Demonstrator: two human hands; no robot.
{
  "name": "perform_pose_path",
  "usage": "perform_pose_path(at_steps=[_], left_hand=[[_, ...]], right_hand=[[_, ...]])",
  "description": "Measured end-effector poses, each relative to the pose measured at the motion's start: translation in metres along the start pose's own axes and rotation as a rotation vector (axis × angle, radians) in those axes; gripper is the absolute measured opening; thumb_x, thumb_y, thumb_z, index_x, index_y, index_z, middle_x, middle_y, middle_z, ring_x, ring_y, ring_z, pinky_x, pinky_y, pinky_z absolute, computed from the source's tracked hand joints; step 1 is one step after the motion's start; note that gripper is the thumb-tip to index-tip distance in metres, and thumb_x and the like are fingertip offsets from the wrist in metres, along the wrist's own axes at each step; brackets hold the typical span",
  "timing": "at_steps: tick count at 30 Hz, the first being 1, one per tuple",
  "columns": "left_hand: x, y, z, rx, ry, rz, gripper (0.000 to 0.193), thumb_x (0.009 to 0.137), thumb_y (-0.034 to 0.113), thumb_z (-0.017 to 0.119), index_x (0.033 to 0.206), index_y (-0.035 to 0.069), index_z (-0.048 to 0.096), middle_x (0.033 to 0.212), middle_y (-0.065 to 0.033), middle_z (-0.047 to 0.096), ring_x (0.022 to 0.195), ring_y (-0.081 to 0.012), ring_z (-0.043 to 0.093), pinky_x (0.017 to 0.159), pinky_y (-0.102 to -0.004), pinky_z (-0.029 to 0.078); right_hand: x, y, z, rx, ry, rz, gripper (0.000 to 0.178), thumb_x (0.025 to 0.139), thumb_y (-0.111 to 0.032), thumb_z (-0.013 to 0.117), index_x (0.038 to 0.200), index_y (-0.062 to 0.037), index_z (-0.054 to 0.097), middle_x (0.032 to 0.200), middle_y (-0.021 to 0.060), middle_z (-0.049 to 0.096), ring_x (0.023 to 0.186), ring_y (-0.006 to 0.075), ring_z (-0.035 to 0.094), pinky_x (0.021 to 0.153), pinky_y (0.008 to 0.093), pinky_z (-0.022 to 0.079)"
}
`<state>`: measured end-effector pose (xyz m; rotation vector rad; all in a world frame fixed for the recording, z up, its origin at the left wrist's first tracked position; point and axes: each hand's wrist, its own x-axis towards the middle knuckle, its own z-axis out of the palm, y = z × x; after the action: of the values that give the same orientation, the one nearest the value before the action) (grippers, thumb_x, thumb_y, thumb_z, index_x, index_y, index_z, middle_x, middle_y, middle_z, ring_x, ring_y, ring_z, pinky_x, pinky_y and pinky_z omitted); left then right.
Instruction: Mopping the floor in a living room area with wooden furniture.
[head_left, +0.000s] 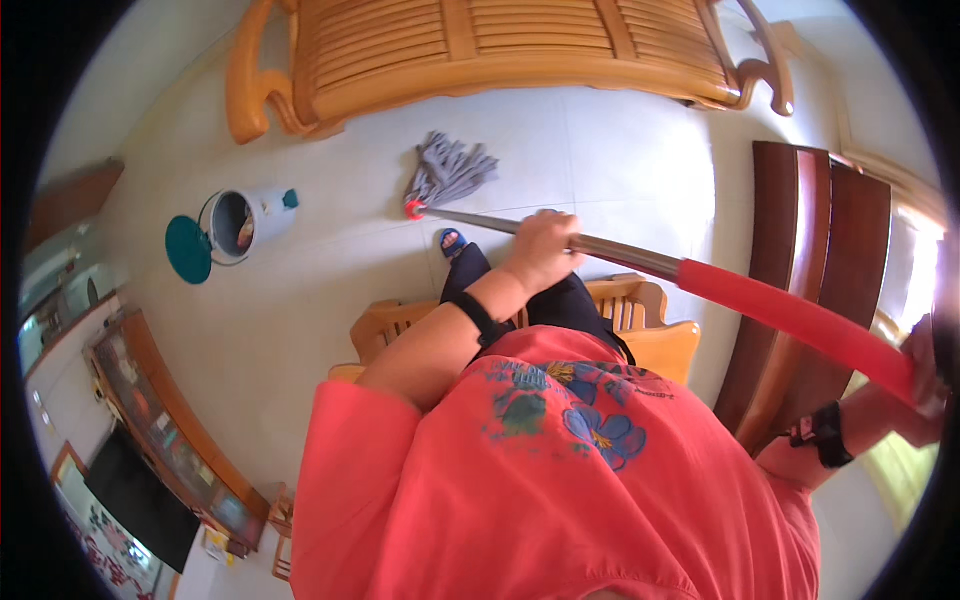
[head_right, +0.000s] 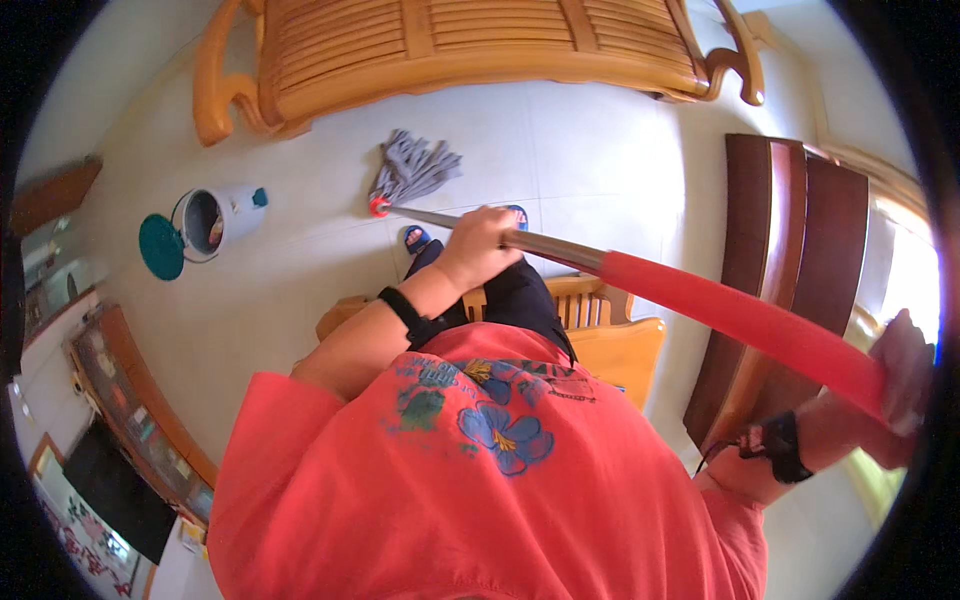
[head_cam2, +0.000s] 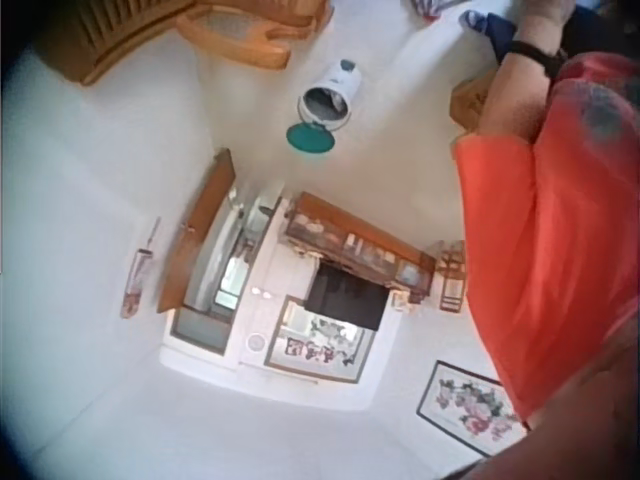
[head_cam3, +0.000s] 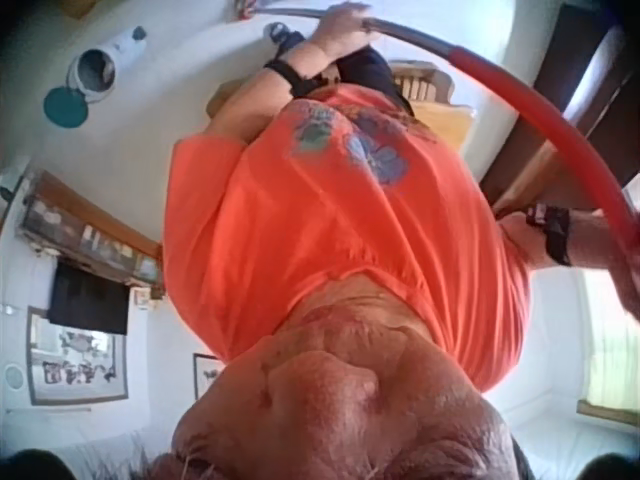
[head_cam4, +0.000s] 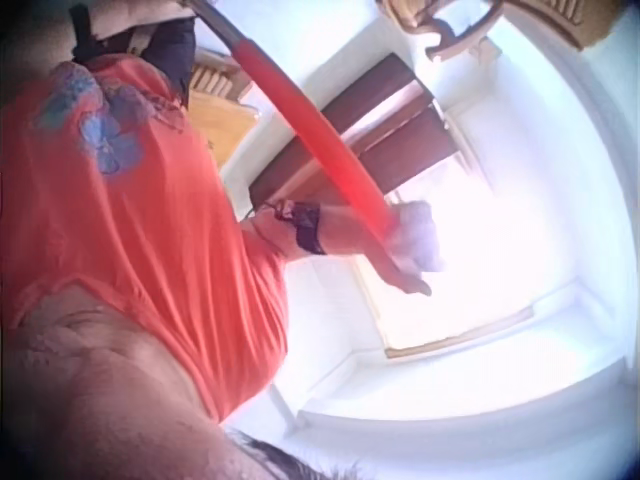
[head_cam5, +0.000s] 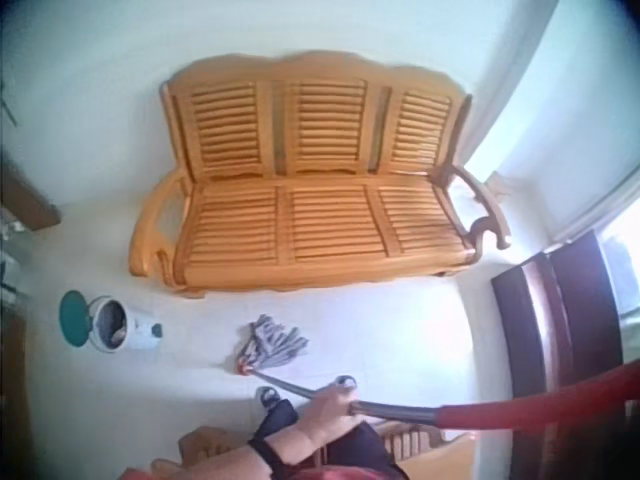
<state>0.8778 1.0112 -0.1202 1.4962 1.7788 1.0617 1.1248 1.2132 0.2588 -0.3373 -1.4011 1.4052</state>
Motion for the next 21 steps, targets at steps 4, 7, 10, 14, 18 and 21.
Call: perform_pose_path(at_steps=[4, 7, 10, 14, 18, 21], left_hand=[[-0.082, -0.053, -0.068, 0.142, 0.079, -0.223, 0.02, 0.069, 0.019, 0.068, 0.068, 0.006, 0.054, 0.07, -0.0132, 0.058, 0.072, -0.0349, 0.057, 0.065, -0.045, 0.046], [-0.16, -0.111, -0.097, 0.192, 0.158, -0.361, 0.022, 0.067, 0.016, 0.072, 0.07, 0.004, 0.055, 0.07, -0.0161, 0.057, 0.072, -0.0387, 0.055, 0.064, -0.0479, 0.044], [-0.231, -0.165, -0.123, 0.235, 0.02, -0.629, 0.03, 0.07, 0.025, 0.073, 0.076, 0.002, 0.056, 0.08, -0.0199, 0.06, 0.079, -0.0419, 0.057, 0.067, -0.0481, 0.045], [-0.285, -0.194, -0.153, 0.253, -0.219, -0.808, 0.032, 0.071, 0.033, 0.073, 0.077, 0.004, 0.06, 0.076, -0.018, 0.063, 0.075, -0.0389, 0.06, 0.065, -0.0444, 0.047], [-0.231, -0.128, -0.161, 0.325, -0.229, -0.881, 0.032, 0.069, 0.035, 0.074, 0.072, 0.006, 0.062, 0.074, -0.0153, 0.064, 0.072, -0.0355, 0.061, 0.063, -0.0432, 0.047], [-0.173, -0.115, -0.134, 0.328, -0.184, -0.677, 0.029, 0.069, 0.033, 0.073, 0.073, 0.007, 0.061, 0.076, -0.0142, 0.063, 0.074, -0.0354, 0.06, 0.063, -0.0446, 0.048]], right_hand=[[-0.031, 0.08, 0.089, -0.094, -0.149, 0.187, 0.014, 0.081, -0.023, 0.053, 0.073, -0.0124, 0.057, 0.06, 0.001, 0.055, 0.056, 0.0144, 0.053, 0.063, 0.0346, 0.04], [-0.053, 0.138, 0.141, 0.153, -0.519, 0.416, 0.014, 0.078, -0.013, 0.048, 0.076, -0.0034, 0.058, 0.062, 0.0082, 0.058, 0.057, 0.02, 0.059, 0.082, 0.0491, 0.048], [-0.091, 0.184, 0.165, -0.026, -0.613, 0.679, 0.026, 0.082, -0.012, 0.046, 0.089, 0.0054, 0.063, 0.077, 0.0157, 0.065, 0.071, 0.0226, 0.063, 0.088, 0.0433, 0.049], [-0.122, 0.195, 0.173, -0.021, -0.522, 1.06, 0.023, 0.087, -0.012, 0.052, 0.099, 0.0025, 0.064, 0.092, 0.0114, 0.066, 0.09, 0.0188, 0.062, 0.079, 0.0306, 0.049], [-0.115, 0.173, 0.144, 0.148, -0.293, 0.776, 0.023, 0.085, -0.009, 0.05, 0.099, 0.0064, 0.059, 0.075, 0.0144, 0.062, 0.081, 0.0271, 0.063, 0.079, 0.0389, 0.049], [-0.097, 0.146, 0.111, 0.097, -0.201, 0.617, 0.028, 0.083, -0.016, 0.053, 0.099, 0.0065, 0.058, 0.07, 0.0141, 0.06, 0.073, 0.0269, 0.063, 0.079, 0.0423, 0.049]])
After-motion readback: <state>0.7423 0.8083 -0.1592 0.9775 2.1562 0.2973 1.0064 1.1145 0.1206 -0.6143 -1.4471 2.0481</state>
